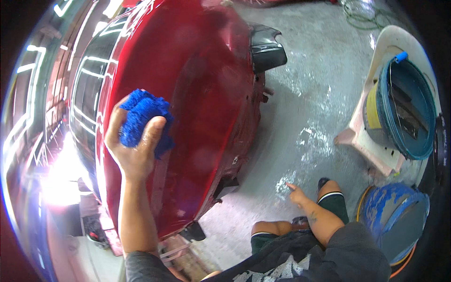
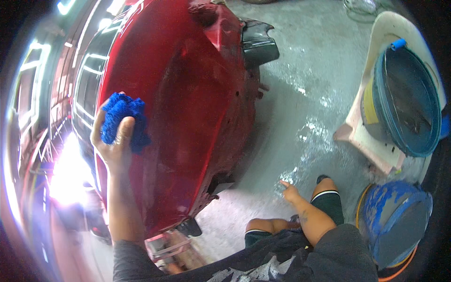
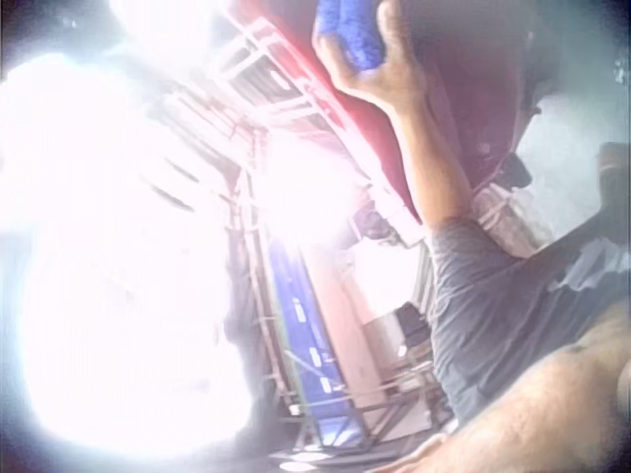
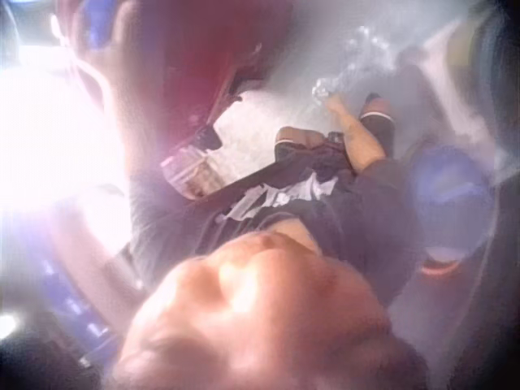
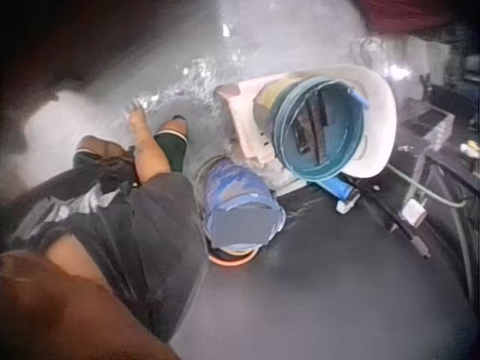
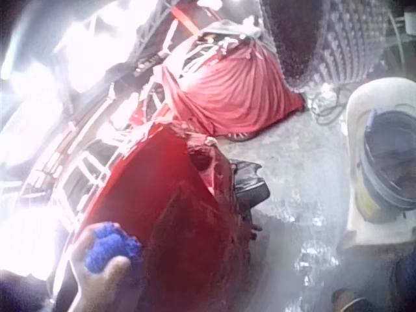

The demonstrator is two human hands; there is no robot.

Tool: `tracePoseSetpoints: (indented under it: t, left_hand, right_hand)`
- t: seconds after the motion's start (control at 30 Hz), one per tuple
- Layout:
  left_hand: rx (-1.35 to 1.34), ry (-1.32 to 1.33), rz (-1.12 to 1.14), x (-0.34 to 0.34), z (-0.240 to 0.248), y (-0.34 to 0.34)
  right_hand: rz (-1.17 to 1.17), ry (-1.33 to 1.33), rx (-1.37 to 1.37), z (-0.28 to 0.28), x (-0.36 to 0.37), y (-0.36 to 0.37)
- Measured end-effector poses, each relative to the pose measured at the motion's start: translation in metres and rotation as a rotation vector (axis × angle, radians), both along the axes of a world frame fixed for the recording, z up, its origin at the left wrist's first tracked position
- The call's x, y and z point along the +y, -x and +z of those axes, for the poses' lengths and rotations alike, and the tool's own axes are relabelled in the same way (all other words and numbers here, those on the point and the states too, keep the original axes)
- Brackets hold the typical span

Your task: The person scrubs the surface of a red car bumper with a black sponge and wipes it with a blue cloth. They repeatedly dip the sponge into a bucket of water and continue scrubbing and wiping the bumper's surface.

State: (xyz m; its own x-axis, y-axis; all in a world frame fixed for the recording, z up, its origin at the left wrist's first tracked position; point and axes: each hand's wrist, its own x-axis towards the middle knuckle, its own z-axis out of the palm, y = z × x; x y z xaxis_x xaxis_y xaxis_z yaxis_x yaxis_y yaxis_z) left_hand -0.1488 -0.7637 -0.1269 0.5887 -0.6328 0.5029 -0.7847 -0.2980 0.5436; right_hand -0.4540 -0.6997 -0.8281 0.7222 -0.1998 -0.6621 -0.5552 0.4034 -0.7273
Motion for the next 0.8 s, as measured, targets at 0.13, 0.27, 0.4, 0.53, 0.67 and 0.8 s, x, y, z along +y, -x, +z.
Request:
tracePoseSetpoints:
  t: [0.13,0.27,0.4,0.53,0.67,0.8]
  left_hand:
    - [-0.144,-0.286,0.005,-0.025,0.059,-0.041]
    - [-0.683,-0.528,-0.237,-0.044,0.096,-0.085]
    - [-1.0,-0.607,-0.642,-0.063,0.098,-0.117]
    - [-1.049,-0.836,-0.807,-0.073,0.082,-0.127]
    - [-1.099,-1.046,-0.755,-0.065,0.071,-0.129]
    - [-1.059,-0.93,-0.803,-0.066,0.059,-0.141]
  right_hand:
    - [-0.241,-0.446,0.147,0.171,-0.056,-0.013]
    - [-0.42,-0.438,-0.019,0.271,-0.073,-0.062]
    - [-0.567,-0.248,-0.508,0.352,-0.078,-0.193]
    - [-0.74,0.591,-0.597,0.433,-0.093,-0.335]
    - [-0.786,0.823,-0.464,0.463,-0.024,-0.386]
    - [-0.648,0.834,-0.492,0.461,0.046,-0.362]
